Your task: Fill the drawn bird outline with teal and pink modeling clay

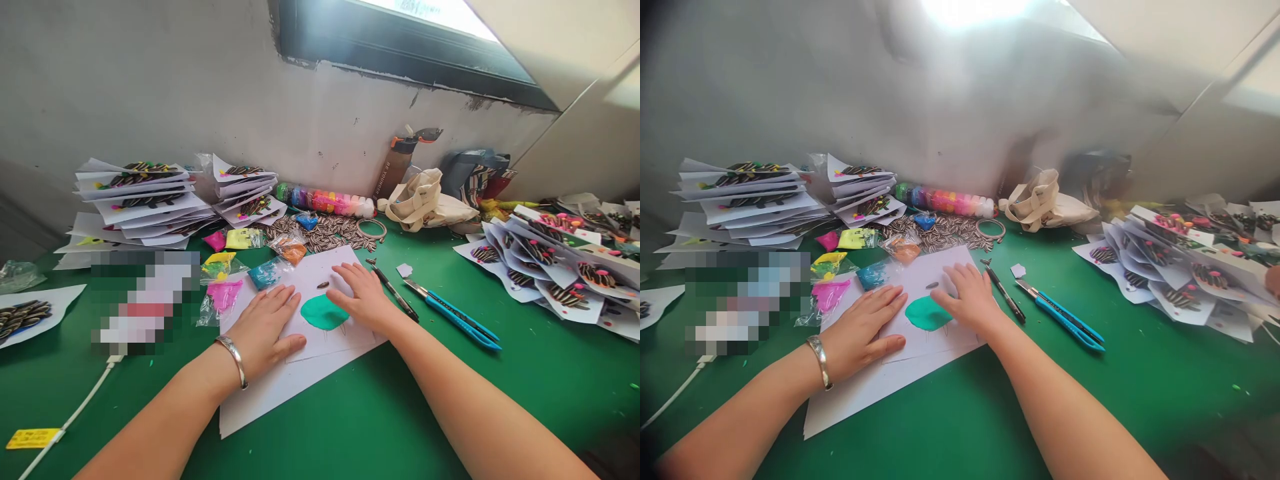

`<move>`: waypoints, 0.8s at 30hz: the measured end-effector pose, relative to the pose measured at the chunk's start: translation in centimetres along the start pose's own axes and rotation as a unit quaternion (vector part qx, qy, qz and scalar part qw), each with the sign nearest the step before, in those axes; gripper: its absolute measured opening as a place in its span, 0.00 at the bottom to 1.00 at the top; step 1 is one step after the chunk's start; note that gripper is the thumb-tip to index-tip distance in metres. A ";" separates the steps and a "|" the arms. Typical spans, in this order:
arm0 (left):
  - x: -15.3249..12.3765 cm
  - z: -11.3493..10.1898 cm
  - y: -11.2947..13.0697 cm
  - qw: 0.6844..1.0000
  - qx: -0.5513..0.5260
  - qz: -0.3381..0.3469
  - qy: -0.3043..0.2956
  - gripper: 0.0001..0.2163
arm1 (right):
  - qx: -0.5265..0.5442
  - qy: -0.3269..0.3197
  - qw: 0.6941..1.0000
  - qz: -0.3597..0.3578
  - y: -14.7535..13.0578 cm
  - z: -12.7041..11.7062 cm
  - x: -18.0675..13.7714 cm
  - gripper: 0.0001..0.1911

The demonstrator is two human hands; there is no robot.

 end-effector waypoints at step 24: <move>-0.1 0.0 -0.1 1.000 0.015 -0.006 -0.011 0.32 | -0.019 -0.041 0.998 -0.051 0.6 -0.1 -0.7 0.37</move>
Point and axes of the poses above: each hand's wrist, its own x-axis towards the middle knuckle, its own z-axis out of the palm, y = z × x, the point moved 5 cm from there along x, towards the middle knuckle, and after that the axes turned 4 degrees about y, right-handed, at the moved point
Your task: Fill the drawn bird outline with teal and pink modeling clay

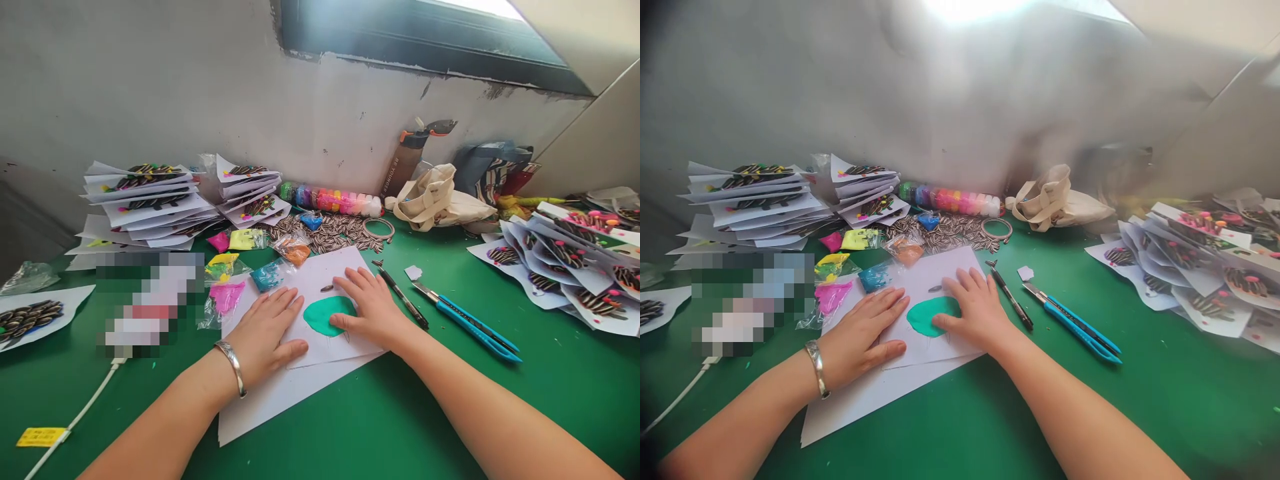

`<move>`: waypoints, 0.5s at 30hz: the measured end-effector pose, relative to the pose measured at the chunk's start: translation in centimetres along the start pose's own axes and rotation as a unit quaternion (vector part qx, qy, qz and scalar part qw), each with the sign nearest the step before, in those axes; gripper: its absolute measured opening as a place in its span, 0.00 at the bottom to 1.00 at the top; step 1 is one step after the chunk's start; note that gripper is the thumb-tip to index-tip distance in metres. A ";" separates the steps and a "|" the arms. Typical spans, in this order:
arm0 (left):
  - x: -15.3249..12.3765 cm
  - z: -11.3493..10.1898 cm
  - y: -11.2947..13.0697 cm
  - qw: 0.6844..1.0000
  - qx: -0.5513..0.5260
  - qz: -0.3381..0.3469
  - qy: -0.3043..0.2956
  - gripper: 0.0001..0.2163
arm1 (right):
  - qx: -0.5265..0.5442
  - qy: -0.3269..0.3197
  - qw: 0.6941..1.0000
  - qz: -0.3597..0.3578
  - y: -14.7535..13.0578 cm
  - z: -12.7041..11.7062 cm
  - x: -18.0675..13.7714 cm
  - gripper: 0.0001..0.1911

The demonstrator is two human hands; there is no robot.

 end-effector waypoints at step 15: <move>0.0 0.0 -0.1 1.000 0.000 0.015 0.025 0.32 | -0.011 -0.015 1.000 -0.014 -0.4 0.2 -0.1 0.42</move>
Point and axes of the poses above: each hand's wrist, its own x-axis towards the middle knuckle, its own z-axis out of the palm, y = z × x, the point moved 5 cm from there along x, towards the middle knuckle, and after that the axes turned 4 degrees about y, right-handed, at the moved point
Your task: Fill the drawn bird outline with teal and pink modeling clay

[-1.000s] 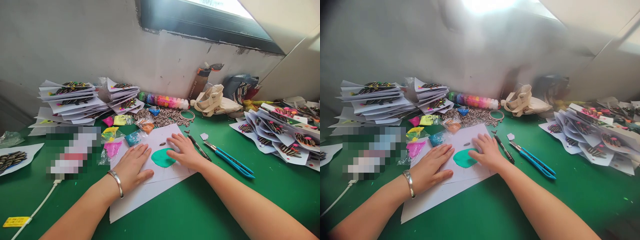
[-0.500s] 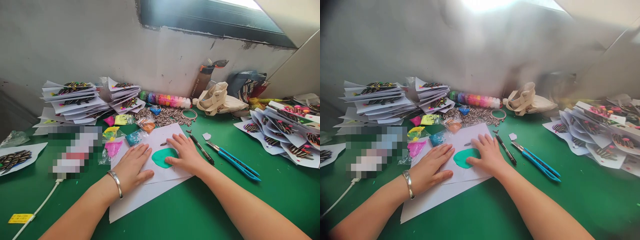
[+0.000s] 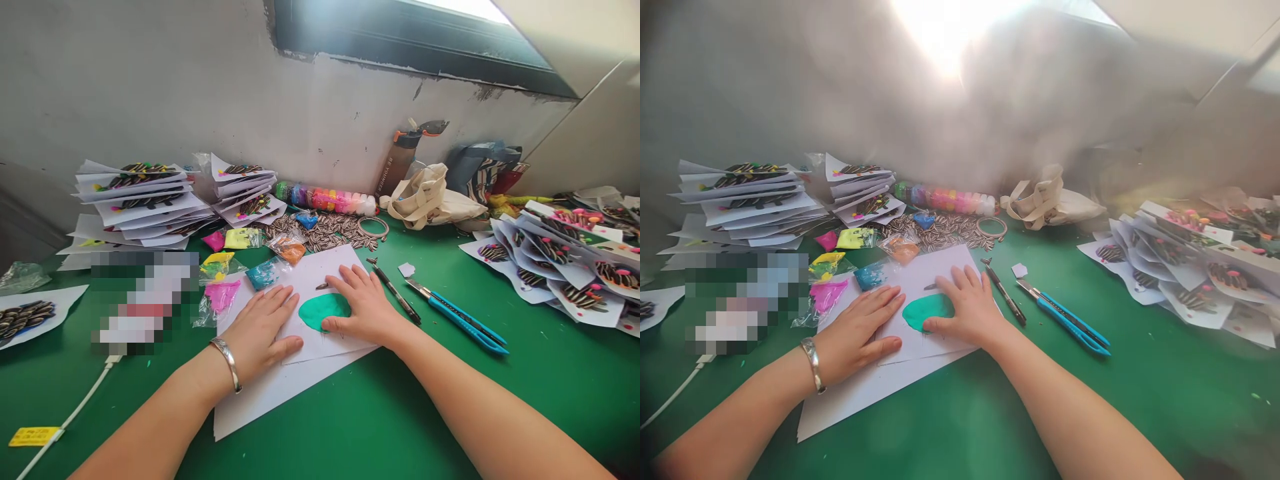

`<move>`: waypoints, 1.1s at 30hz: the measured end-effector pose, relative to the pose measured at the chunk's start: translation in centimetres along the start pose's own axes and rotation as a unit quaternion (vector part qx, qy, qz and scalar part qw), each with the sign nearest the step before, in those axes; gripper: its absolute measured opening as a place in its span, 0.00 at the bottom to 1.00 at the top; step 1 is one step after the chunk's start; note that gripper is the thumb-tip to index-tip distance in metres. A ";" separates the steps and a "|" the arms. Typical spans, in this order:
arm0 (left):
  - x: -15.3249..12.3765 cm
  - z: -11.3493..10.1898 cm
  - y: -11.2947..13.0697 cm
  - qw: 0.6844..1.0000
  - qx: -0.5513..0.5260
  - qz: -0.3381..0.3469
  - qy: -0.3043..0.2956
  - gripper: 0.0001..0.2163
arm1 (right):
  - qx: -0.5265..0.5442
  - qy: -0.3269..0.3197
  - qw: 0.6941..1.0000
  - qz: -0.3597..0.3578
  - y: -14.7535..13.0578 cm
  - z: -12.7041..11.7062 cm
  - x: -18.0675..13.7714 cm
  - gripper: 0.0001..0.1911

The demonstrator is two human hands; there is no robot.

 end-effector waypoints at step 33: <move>-0.1 0.1 0.1 1.000 -0.012 -0.012 -0.008 0.32 | 0.019 0.037 0.997 -0.066 2.1 -0.5 0.4 0.25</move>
Point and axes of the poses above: each hand's wrist, its own x-axis towards the middle knuckle, its own z-axis out of the palm, y = z × x, the point moved 5 cm from there along x, towards the middle knuckle, and after that the axes turned 4 degrees about y, right-handed, at the moved point
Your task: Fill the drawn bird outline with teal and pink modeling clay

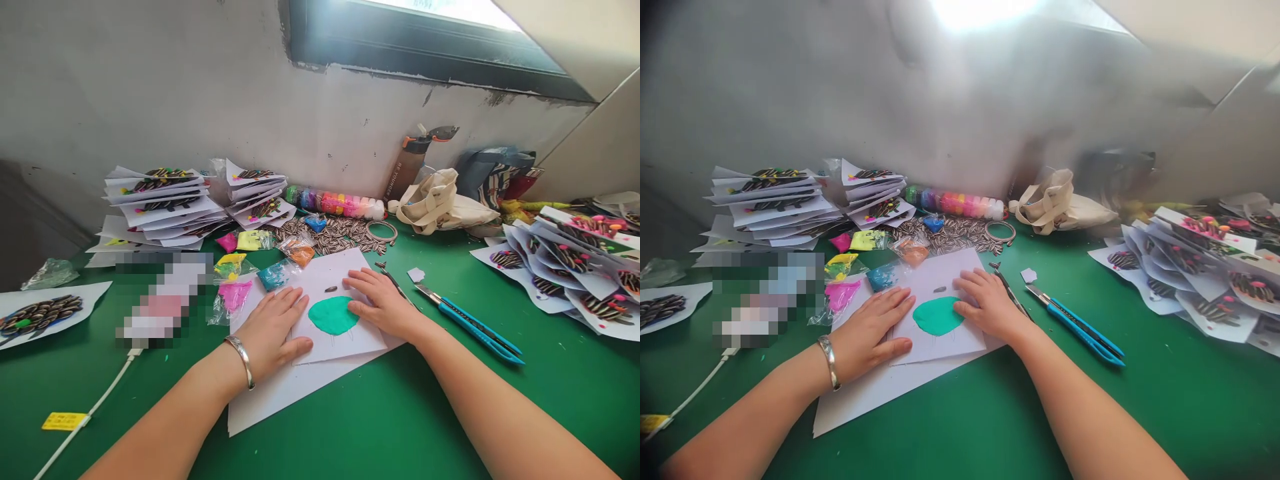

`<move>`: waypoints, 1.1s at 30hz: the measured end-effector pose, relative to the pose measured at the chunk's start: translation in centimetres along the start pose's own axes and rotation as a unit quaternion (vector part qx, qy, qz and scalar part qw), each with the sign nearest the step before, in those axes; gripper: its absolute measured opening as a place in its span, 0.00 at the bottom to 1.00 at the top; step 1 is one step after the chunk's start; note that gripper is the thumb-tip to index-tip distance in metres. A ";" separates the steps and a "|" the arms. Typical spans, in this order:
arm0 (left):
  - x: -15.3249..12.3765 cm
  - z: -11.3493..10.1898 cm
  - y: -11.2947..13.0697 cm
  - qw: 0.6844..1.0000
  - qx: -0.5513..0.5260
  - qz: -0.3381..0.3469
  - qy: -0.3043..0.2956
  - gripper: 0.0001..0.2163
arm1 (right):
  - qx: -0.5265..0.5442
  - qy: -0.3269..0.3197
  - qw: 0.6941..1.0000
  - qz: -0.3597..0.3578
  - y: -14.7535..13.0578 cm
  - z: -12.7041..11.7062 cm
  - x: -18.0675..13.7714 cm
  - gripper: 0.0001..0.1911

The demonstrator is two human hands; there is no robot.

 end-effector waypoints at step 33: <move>-0.1 -0.3 0.2 1.000 -0.006 -0.003 -0.003 0.32 | -0.041 -0.001 0.999 0.019 -0.5 0.2 0.0 0.31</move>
Point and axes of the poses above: each hand's wrist, its own x-axis towards the middle knuckle, its own z-axis out of the palm, y = z × x, the point moved 5 cm from there along x, towards the middle knuckle, and after that the axes turned 4 degrees about y, right-handed, at the moved point
